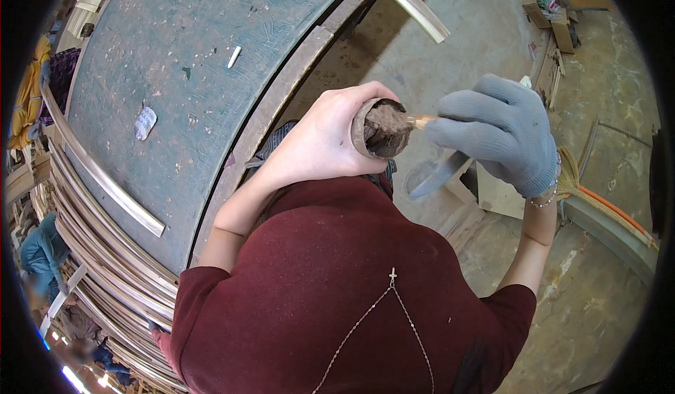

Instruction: Applying wood filler to wooden strips and sanding them at a workbench.

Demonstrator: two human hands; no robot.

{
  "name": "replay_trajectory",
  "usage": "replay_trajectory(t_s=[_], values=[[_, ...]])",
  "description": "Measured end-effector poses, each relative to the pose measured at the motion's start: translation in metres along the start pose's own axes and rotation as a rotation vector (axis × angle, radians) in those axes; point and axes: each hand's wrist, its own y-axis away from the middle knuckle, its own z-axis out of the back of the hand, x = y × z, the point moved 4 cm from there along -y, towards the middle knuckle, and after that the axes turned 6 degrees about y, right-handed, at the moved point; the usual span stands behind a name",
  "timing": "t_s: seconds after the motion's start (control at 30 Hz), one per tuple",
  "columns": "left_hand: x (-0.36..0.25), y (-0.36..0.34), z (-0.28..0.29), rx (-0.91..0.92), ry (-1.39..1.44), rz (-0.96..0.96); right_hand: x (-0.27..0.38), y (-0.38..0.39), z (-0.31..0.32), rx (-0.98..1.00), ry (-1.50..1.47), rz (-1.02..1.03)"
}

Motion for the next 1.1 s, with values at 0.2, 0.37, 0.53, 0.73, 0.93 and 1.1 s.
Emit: replay_trajectory(t_s=[0.2,0.37,0.53,0.73,0.93,1.1], values=[[-0.006,0.003,-0.003,-0.044,-0.059,-0.027,0.002,0.005,-0.028,0.124,0.073,0.042],[-0.002,0.003,-0.003,-0.216,-0.208,-0.131,0.003,0.017,-0.043,0.083,-0.396,-0.362],[0.001,0.005,-0.006,-0.338,-0.303,-0.206,0.021,0.028,-0.056,-0.013,-0.694,-0.774],[0.008,0.007,-0.009,-0.442,-0.474,-0.231,0.036,0.041,-0.066,-0.111,-1.239,-1.264],[0.005,0.006,-0.010,-0.379,-0.297,-0.197,0.036,0.042,-0.048,-0.231,-0.958,-1.119],[0.006,0.007,-0.010,-0.206,-0.099,-0.034,0.027,0.039,-0.029,-0.216,-0.548,-0.511]])
